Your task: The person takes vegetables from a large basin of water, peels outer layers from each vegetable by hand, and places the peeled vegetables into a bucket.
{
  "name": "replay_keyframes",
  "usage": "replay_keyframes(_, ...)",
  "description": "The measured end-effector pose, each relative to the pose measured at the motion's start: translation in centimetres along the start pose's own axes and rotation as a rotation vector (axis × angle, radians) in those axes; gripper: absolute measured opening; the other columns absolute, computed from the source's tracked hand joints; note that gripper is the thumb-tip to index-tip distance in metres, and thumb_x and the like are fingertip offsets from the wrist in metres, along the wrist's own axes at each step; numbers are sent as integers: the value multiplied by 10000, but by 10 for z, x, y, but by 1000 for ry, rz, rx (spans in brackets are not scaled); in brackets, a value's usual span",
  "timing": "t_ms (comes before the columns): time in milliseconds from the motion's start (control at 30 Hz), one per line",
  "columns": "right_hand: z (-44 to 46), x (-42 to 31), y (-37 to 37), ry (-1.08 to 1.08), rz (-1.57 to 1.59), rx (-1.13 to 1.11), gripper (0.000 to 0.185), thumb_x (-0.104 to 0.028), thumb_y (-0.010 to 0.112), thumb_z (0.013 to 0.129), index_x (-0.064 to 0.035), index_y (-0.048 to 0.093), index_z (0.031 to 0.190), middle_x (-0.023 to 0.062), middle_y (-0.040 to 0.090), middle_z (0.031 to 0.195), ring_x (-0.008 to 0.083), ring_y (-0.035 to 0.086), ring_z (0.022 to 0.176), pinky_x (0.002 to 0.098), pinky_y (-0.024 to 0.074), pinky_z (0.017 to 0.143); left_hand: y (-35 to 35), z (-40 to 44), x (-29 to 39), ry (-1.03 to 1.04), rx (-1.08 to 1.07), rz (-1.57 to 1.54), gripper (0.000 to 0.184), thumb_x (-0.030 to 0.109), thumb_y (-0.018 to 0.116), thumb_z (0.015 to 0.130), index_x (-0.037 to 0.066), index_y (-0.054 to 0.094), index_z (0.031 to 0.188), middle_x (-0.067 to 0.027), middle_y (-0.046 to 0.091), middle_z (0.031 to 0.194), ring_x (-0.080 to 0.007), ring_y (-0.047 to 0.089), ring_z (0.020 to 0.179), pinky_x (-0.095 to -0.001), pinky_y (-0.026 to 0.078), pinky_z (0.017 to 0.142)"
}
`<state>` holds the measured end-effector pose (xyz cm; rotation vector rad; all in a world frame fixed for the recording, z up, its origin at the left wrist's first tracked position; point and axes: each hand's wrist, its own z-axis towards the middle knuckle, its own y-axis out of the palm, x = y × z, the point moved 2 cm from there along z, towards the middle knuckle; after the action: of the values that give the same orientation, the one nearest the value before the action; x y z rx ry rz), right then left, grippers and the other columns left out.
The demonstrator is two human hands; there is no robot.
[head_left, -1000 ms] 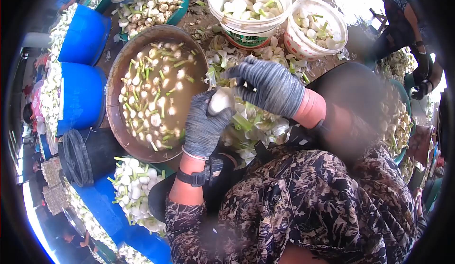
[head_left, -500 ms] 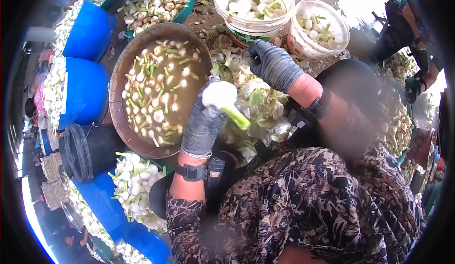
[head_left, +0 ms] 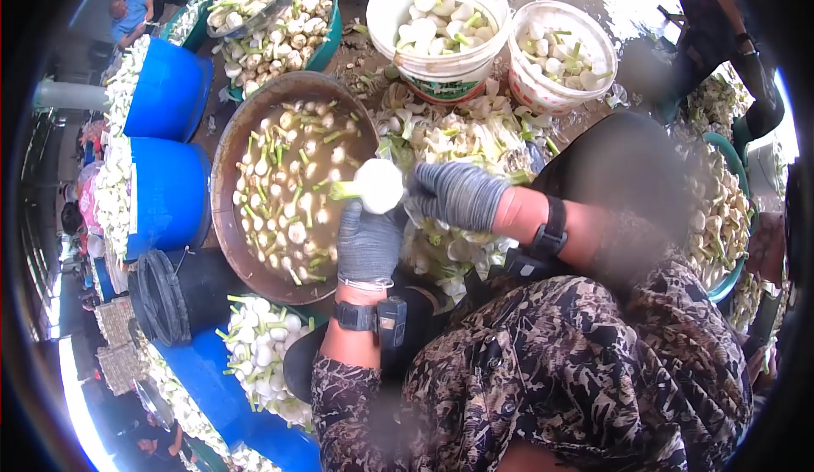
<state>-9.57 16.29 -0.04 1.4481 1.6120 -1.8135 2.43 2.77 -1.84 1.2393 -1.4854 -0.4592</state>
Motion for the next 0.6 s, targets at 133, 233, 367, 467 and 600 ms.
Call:
replay_keyframes(133, 0, 7, 1, -8, -246, -79, 228, -220, 583, 874, -72, 617, 1045, 191, 678, 849, 393, 658, 797, 470, 518, 703, -13, 42, -3, -167, 35, 183, 447, 411, 471, 993, 92, 532, 1302, -94, 638, 1196, -231, 641, 972, -353, 554, 787)
replay_keyframes(233, -2, 17, 13, -67, -360, -265, 206, -144, 558, 815, -40, 647, 969, 190, 682, 822, 390, 666, 788, 468, 525, 707, 10, 110, -3, -120, 35, 225, 434, 436, 474, 995, 88, 576, 1234, -111, 671, 1085, -226, 661, 884, -338, 571, 711)
replay_keyframes(367, -1, 24, 15, -122, -383, -242, 171, -139, 563, 785, -49, 685, 864, 192, 681, 794, 391, 663, 767, 456, 521, 682, 57, 175, 5, -121, -204, 348, 411, 331, 464, 1012, 1, 499, 1255, -213, 632, 1128, -321, 648, 980, -441, 568, 833)
replay_keyframes(467, 3, 20, 4, -51, -367, -323, 205, -216, 591, 780, -54, 708, 822, 183, 676, 754, 378, 659, 731, 451, 516, 666, 69, 163, 41, -49, -137, 539, 369, 210, 352, 1030, -5, 414, 1324, -268, 542, 1279, -388, 601, 1075, -489, 518, 929)
replay_keyframes(600, 5, 30, 1, -6, -359, -360, 223, -226, 611, 783, -64, 703, 906, 179, 685, 807, 378, 665, 793, 456, 517, 711, -36, 156, 135, 12, 37, 615, 376, 187, 342, 1026, 3, 413, 1346, -254, 518, 1338, -351, 602, 1064, -455, 506, 931)
